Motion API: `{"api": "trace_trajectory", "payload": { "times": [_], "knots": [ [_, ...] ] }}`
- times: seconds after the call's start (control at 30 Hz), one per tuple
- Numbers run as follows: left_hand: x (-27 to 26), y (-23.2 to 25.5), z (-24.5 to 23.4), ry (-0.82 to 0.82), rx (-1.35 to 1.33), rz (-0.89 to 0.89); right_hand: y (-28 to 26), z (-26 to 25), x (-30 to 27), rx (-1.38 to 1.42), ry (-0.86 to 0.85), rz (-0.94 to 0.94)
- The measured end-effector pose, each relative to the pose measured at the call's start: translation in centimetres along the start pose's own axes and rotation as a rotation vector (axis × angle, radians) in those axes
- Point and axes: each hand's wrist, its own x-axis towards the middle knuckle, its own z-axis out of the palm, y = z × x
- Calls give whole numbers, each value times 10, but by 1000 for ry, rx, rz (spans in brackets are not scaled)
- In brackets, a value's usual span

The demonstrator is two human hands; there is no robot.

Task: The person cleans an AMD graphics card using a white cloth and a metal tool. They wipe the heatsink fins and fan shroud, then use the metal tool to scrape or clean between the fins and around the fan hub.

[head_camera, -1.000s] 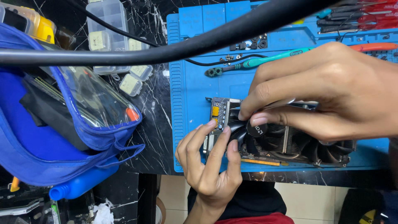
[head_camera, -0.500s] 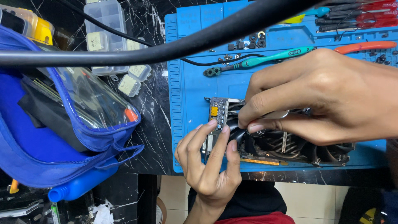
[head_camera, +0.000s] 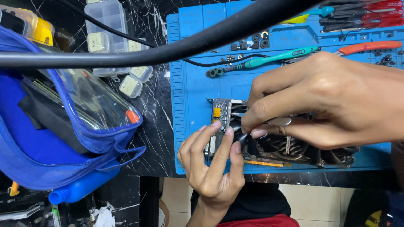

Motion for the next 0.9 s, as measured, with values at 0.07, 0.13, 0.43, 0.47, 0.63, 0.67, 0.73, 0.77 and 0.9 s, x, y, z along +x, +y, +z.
{"api": "trace_trajectory", "payload": {
  "times": [0.07, 0.13, 0.43, 0.47, 0.63, 0.67, 0.73, 0.77, 0.9],
  "knots": [
    [1, 0, 0, -3, 1, 2, 0, 0, 0, -6, -5, -2],
    [1, 1, 0, -1, 8, 3, -1, 1, -1, -7, 0, 9],
    [0, 1, 1, -1, 2, 6, -3, 10, -15, -134, -23, 67],
    [0, 0, 1, -1, 2, 6, -4, 12, -17, -134, -23, 67],
    [0, 0, 1, 1, -19, 10, -9, 20, -25, -218, -56, 72],
    [0, 0, 1, 1, -19, 10, -10, 22, -26, -218, -56, 72],
    [0, 0, 1, 5, -24, 10, -10, 25, -28, -267, -71, 93],
    [0, 0, 1, 5, -24, 10, -10, 25, -28, -267, -71, 93],
    [0, 0, 1, 9, -29, 14, -10, 23, -26, -246, -64, 58]
  ]
}}
